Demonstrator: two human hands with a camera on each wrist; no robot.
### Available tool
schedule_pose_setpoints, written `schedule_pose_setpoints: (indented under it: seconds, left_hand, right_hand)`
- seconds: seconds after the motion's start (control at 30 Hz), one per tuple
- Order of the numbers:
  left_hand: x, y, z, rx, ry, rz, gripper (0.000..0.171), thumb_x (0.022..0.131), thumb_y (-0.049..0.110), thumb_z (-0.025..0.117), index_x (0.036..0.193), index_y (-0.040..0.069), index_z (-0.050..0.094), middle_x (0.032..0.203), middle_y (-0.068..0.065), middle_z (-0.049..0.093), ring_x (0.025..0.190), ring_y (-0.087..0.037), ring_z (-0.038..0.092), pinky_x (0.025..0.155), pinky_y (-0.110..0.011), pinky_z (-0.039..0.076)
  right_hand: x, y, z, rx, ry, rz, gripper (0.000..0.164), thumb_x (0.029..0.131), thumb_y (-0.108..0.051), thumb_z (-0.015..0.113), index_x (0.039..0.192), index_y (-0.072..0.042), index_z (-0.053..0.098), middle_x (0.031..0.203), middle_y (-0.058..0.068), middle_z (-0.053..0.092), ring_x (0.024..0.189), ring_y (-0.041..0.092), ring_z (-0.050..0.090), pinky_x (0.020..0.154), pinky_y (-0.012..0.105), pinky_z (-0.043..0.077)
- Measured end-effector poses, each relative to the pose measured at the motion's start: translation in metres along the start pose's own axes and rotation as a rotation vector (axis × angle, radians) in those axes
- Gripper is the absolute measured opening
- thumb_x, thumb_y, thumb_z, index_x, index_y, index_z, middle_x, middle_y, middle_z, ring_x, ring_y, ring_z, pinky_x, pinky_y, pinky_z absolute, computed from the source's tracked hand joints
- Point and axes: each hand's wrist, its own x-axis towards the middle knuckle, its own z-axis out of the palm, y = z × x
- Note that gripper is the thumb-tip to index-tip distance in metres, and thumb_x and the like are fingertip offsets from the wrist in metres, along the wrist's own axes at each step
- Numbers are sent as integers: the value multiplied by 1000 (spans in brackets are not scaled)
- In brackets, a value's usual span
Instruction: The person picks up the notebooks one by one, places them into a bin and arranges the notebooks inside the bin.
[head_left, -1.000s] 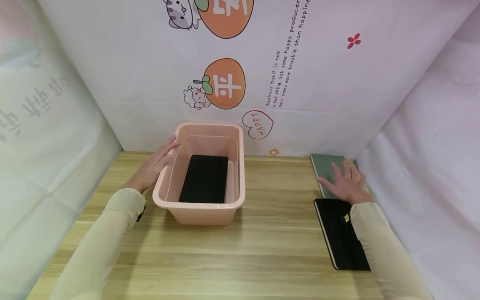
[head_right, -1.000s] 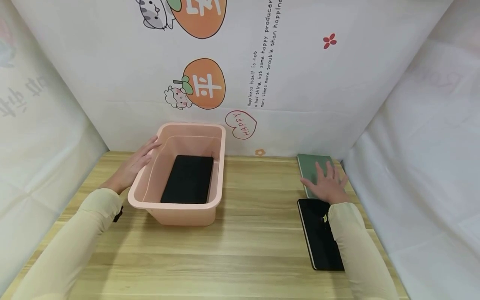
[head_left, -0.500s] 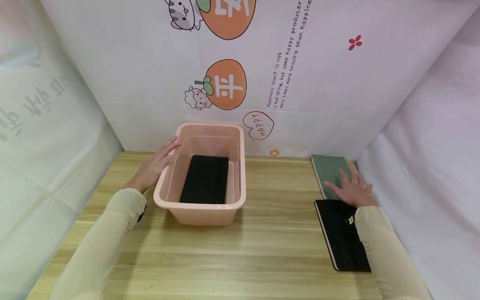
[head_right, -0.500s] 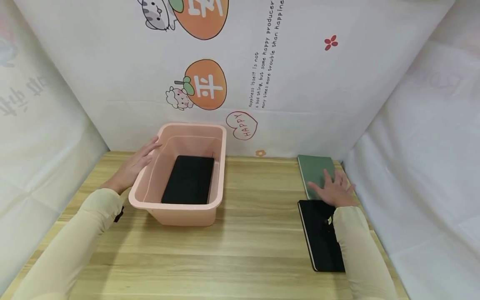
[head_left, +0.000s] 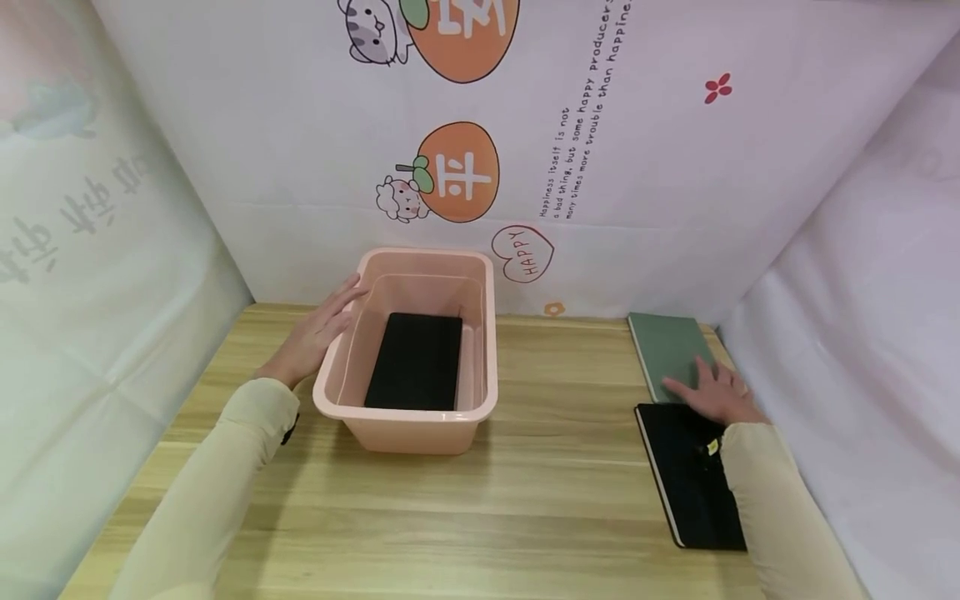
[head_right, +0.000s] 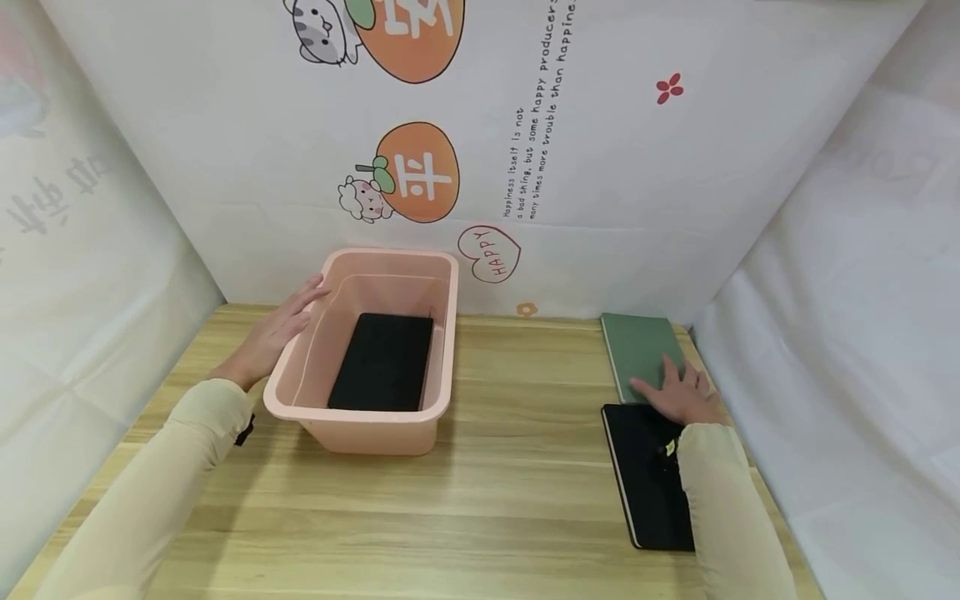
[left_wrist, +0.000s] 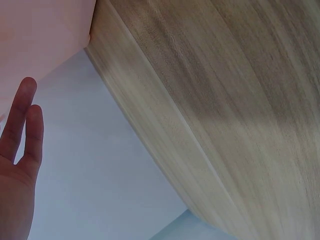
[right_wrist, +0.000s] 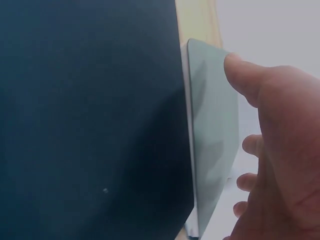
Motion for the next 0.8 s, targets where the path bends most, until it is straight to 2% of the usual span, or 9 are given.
schedule_pose_setpoints:
  seconds: [0.23,0.33,0.53,0.8]
  left_hand:
    - [-1,0,-1,9,-1,-9,47,112,38,35,158,31,36,172,16,15,161,-22,15,126,-63,18]
    - [-1,0,-1,11,-9,-12,48,112,39,35,159,32,36,172,17,14,161,-21,15,125,-63,18]
    - [-2,1,0,3,-16,-19,48,112,40,34,159,32,35,172,19,13,161,-21,14,125,-64,17]
    - [-1,0,0,-3,-12,-20,48,112,38,34,159,31,36,172,18,13,161,-21,14,125,-64,17]
  right_hand:
    - [4,9,9,67,-1,-20,119,93,-78,43,158,11,-1,156,50,-3,139,72,-1,109,83,12]
    - [3,11,11,83,19,-2,118,93,-78,44,159,10,2,157,48,0,141,71,2,110,81,15]
    - [-1,12,9,74,-7,25,116,95,-75,41,157,14,-3,151,54,-6,134,79,1,106,84,19]
    - [0,20,3,30,-29,55,114,99,-71,37,153,19,-9,150,57,1,135,75,7,109,81,19]
